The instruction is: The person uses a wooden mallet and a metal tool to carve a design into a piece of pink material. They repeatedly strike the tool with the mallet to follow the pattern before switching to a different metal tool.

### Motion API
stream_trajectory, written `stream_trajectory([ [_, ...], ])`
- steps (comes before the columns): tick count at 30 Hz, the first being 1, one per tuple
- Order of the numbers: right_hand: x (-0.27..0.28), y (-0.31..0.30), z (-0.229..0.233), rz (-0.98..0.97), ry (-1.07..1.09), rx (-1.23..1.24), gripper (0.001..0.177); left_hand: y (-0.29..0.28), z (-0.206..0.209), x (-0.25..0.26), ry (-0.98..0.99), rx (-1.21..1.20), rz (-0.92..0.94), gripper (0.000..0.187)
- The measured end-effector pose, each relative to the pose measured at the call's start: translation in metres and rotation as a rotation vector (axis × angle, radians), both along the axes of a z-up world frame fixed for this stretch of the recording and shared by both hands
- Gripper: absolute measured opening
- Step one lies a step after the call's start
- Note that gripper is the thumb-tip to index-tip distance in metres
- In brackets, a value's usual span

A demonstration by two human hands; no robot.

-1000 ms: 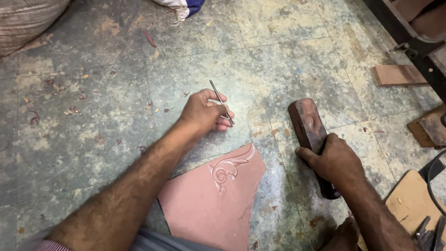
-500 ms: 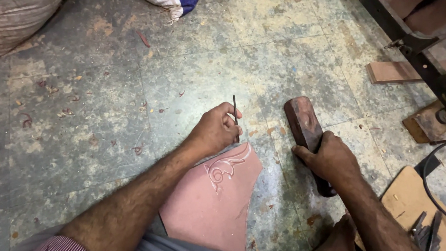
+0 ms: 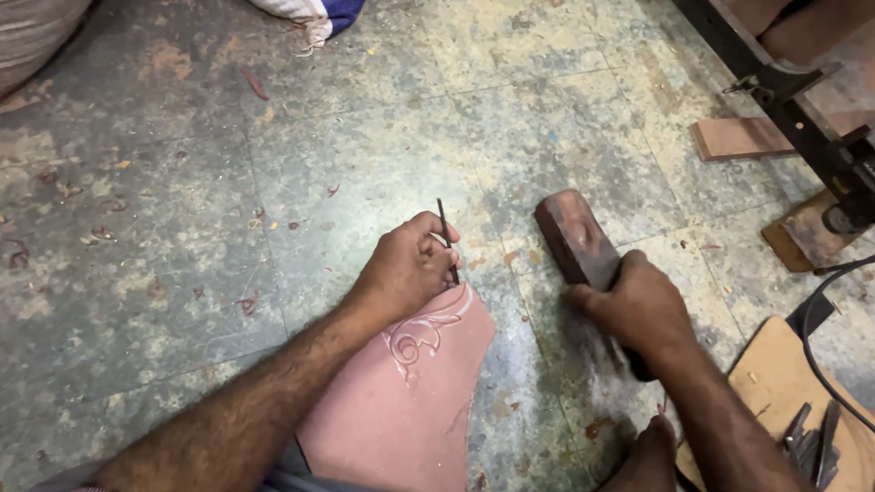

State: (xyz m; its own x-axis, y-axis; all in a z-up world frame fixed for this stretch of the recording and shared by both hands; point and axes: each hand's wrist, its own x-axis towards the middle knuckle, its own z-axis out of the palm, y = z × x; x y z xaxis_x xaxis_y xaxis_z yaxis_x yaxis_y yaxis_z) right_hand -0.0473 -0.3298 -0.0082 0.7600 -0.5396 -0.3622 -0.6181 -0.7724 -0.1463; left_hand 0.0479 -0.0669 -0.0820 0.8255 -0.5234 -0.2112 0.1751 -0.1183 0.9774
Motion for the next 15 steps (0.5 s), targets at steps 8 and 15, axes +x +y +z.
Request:
stream_trajectory([
  [8,0.01,0.008,0.035,-0.026,-0.17,0.062,0.07,-0.007,0.01,-0.009,-0.017,0.06,0.063,0.015],
  [15,0.014,0.035,0.061,0.11,-0.274,0.061,0.081,-0.011,-0.003,-0.012,-0.015,0.023,0.101,0.012],
])
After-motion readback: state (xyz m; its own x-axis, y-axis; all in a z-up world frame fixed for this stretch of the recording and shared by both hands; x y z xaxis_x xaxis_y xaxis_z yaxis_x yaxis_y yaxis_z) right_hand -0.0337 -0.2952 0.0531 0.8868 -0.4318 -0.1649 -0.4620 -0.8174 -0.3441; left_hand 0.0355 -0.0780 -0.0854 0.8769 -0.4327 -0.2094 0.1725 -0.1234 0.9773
